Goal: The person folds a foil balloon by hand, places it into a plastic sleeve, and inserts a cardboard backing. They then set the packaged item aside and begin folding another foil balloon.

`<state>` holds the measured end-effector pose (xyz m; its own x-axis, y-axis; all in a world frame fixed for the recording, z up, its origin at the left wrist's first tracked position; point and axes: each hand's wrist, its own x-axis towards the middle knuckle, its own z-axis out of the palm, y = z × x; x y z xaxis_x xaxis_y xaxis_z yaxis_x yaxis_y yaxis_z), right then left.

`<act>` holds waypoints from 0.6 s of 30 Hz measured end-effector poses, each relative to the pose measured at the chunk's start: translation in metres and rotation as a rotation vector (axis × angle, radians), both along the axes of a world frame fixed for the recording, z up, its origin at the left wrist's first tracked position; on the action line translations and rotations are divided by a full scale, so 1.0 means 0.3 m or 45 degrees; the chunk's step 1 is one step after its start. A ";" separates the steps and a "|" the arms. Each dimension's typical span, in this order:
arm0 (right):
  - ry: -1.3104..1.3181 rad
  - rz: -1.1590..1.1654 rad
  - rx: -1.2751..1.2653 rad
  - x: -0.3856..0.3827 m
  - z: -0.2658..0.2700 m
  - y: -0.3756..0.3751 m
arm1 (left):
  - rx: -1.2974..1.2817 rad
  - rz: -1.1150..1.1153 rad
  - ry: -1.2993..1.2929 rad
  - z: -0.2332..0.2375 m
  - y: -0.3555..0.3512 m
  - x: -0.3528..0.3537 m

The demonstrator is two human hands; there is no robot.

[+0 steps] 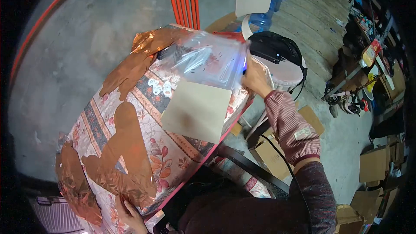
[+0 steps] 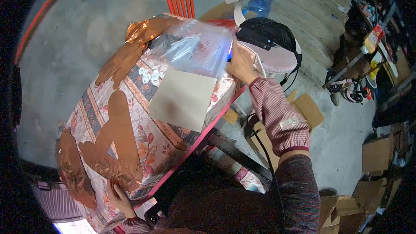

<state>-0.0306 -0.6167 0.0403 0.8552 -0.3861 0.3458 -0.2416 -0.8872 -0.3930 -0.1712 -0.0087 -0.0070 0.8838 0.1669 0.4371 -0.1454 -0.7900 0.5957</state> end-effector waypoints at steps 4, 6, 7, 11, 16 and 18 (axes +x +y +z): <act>-0.215 0.013 -0.112 -0.066 -0.046 -0.054 | 0.200 0.039 -0.046 0.001 0.001 -0.001; -0.020 -0.118 -0.026 -0.104 -0.023 -0.036 | 0.215 0.038 -0.040 0.024 -0.016 -0.002; -0.080 -0.142 -0.183 -0.123 -0.001 -0.016 | 0.232 0.037 -0.038 0.031 -0.021 -0.001; -0.105 -0.150 -0.670 -0.135 0.031 -0.011 | 0.182 0.029 -0.034 0.024 -0.012 -0.003; -0.116 -0.138 -0.738 -0.142 0.062 -0.008 | 0.172 0.009 -0.049 0.028 -0.012 -0.010; -0.094 -0.144 -0.763 -0.150 0.069 -0.027 | 0.202 0.013 -0.039 0.030 -0.006 -0.019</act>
